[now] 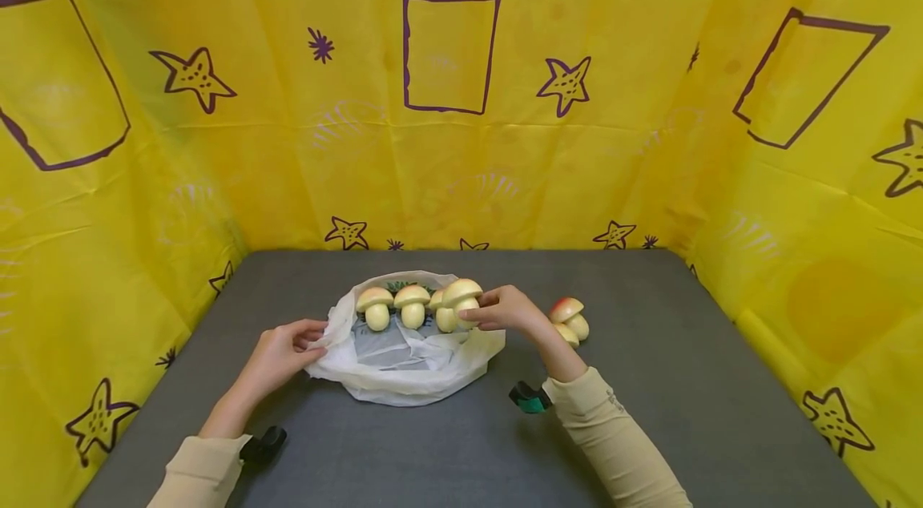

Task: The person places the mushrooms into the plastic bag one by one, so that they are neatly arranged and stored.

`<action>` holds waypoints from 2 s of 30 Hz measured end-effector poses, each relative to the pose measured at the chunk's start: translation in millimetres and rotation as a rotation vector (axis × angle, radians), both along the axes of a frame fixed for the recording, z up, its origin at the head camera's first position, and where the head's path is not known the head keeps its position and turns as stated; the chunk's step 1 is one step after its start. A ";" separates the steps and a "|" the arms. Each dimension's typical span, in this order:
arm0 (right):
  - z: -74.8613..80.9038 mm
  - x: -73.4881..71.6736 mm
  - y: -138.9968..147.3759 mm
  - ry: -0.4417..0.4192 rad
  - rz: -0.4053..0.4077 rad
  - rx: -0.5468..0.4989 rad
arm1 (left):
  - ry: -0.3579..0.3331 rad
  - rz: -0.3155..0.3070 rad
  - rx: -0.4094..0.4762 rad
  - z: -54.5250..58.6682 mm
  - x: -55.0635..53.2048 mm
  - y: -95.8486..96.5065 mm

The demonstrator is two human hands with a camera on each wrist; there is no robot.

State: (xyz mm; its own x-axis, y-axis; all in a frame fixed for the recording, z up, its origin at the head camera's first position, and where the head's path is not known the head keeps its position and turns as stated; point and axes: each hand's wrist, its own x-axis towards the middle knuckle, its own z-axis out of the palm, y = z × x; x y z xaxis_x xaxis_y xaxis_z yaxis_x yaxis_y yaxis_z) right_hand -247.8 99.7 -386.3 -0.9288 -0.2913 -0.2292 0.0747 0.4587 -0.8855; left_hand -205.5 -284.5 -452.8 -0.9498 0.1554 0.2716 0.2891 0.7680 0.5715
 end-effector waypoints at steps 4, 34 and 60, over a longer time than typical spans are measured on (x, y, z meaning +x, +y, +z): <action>-2.1 -0.9 -5.8 -0.003 0.007 -0.003 | -0.008 -0.009 0.007 0.4 0.1 0.3; -14.4 -1.2 -65.7 -0.039 0.075 -0.097 | -0.005 -0.003 -0.002 -2.5 -1.1 -1.5; -21.9 -1.9 -98.0 -0.074 0.057 -0.072 | -0.018 -0.007 0.002 -2.9 -1.2 -1.8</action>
